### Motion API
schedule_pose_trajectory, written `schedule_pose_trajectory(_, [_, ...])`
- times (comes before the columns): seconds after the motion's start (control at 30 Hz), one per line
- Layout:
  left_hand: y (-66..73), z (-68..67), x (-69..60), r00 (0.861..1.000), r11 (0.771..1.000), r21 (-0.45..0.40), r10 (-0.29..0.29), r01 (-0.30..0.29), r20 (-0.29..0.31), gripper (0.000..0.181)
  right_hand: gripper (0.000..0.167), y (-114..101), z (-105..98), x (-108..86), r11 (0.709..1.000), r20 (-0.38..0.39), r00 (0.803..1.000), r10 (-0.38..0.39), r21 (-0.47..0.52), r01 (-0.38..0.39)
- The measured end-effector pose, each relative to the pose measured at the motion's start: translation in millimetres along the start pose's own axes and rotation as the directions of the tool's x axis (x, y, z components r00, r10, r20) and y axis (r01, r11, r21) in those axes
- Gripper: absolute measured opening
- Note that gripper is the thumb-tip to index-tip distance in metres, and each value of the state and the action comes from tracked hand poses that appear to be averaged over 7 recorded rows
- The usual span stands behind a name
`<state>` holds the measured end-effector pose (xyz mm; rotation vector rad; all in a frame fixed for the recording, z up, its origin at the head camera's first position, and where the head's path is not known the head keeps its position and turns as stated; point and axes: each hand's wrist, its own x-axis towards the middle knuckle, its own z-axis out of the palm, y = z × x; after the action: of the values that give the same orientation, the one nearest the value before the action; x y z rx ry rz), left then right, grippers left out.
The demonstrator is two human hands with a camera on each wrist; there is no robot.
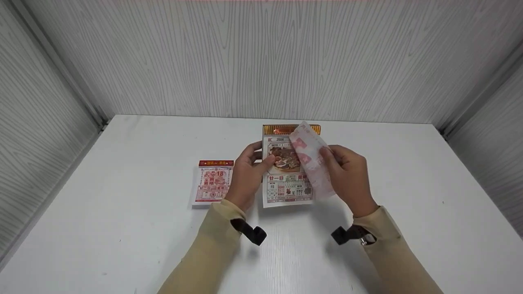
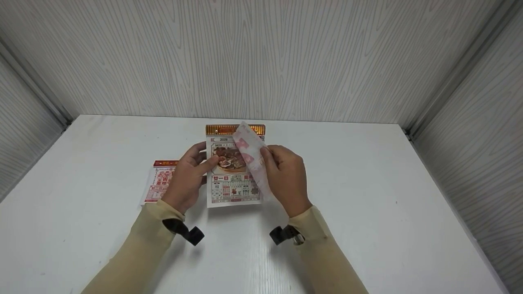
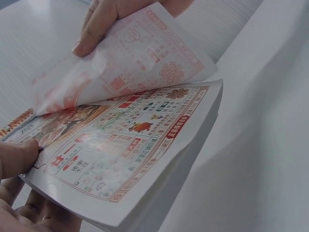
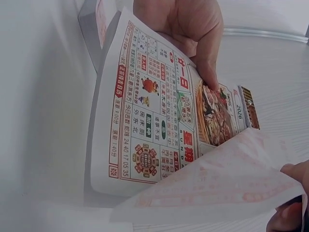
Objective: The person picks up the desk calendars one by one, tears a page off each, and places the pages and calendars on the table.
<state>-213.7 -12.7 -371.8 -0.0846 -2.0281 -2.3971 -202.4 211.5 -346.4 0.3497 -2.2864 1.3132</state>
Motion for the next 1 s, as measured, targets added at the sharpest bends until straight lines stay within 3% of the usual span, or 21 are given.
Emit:
schedule_pose_trajectory(0.53, [1.4, -0.1, 0.4, 1.000, 0.999, -0.034, 0.001, -0.001, -0.008, 0.040, 0.024, 3.2, -3.9, 0.6, 0.999, -0.031, 1.000, 0.000, 0.044, 0.001])
schedule_pose_trajectory(1.0, [3.5, 0.9, -1.0, 1.000, 1.000, 0.004, -0.010, 0.010, -0.015, 0.042, 0.025, 3.1, -7.3, 0.9, 1.000, -0.052, 0.998, -0.018, -0.007, 0.018])
